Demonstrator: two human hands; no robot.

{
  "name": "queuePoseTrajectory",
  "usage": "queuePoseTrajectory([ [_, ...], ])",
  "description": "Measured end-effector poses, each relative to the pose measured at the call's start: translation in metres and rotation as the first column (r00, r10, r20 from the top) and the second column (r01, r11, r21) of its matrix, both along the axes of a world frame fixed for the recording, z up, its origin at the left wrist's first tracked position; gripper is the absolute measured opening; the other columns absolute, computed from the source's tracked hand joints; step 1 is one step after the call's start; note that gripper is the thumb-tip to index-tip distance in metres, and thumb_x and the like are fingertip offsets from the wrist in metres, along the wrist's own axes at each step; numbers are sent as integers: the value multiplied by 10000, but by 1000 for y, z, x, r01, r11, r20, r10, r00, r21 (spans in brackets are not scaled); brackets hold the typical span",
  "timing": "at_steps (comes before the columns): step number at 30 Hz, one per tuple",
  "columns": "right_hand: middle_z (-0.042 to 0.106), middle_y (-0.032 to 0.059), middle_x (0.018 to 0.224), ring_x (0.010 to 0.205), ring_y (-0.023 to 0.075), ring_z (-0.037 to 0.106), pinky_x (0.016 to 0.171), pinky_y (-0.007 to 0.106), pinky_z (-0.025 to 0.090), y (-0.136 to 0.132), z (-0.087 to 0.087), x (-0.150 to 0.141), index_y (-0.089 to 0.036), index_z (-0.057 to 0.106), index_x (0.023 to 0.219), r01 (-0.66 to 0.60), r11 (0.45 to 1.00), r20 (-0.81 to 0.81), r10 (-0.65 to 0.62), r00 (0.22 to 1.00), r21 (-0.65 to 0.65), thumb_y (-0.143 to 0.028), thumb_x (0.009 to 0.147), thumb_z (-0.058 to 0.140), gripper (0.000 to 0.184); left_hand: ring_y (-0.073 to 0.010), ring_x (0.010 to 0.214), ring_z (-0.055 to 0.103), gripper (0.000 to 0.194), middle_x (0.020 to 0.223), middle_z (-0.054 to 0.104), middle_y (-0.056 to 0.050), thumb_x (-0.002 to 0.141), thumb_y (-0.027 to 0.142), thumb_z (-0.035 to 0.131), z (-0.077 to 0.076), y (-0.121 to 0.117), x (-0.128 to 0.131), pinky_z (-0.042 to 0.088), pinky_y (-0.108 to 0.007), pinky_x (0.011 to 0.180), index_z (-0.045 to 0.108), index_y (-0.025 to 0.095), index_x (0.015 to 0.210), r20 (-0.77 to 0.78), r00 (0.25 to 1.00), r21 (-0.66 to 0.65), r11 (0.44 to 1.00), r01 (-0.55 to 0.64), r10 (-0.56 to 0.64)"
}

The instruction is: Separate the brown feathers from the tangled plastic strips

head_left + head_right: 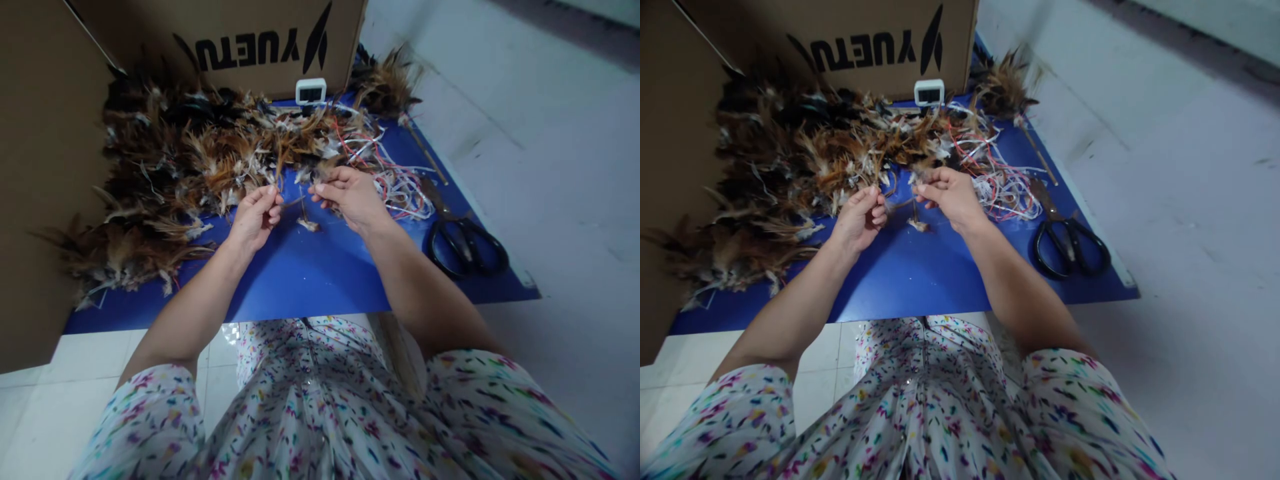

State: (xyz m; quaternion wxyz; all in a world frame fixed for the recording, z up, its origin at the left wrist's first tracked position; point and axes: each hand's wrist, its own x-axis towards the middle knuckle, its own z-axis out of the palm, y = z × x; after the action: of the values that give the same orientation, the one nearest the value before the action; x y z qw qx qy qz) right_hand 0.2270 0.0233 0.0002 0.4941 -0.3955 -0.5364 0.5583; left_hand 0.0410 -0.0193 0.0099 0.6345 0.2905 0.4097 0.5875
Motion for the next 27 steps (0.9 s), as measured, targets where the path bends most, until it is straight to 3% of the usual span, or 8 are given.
queuePoseTrajectory([
  [5, 634, -31, 712, 659, 104, 631, 532, 206, 507, -7, 2, -6, -212, 579, 776, -74, 993, 7, 74, 997, 90, -408, 688, 839, 337, -12, 436, 445, 239, 629, 601, 41, 826, 197, 779, -4, -3, 4, 299, -121, 395, 576, 147, 711, 25, 997, -14, 998, 67, -67],
  [11, 618, -29, 662, 595, 96, 578, 529, 227, 496, -10, 5, -9, -194, 628, 760, -105, 987, 33, 102, 994, 125, -390, 689, 803, 273, -13, 433, 448, 245, 637, 600, 37, 827, 202, 780, -5, -5, 7, 300, -125, 389, 578, 141, 701, 10, 994, -51, 993, 110, -110],
  [21, 576, -30, 671, 636, 118, 555, 528, 252, 482, -16, 6, -15, -218, 579, 707, -70, 982, 38, 65, 997, 178, -488, 619, 859, 399, -18, 437, 459, 287, 612, 585, 34, 826, 220, 785, -5, -9, 12, 299, -130, 393, 565, 133, 664, -22, 985, -62, 984, 170, -171],
  [27, 561, -26, 714, 666, 120, 521, 592, 275, 484, -16, 4, -14, -227, 574, 762, -72, 969, 106, 48, 993, 236, -542, 681, 809, 401, -15, 438, 451, 302, 610, 586, 34, 820, 235, 795, -5, -9, 13, 303, -131, 399, 565, 133, 654, -48, 984, -62, 984, 168, -171],
])
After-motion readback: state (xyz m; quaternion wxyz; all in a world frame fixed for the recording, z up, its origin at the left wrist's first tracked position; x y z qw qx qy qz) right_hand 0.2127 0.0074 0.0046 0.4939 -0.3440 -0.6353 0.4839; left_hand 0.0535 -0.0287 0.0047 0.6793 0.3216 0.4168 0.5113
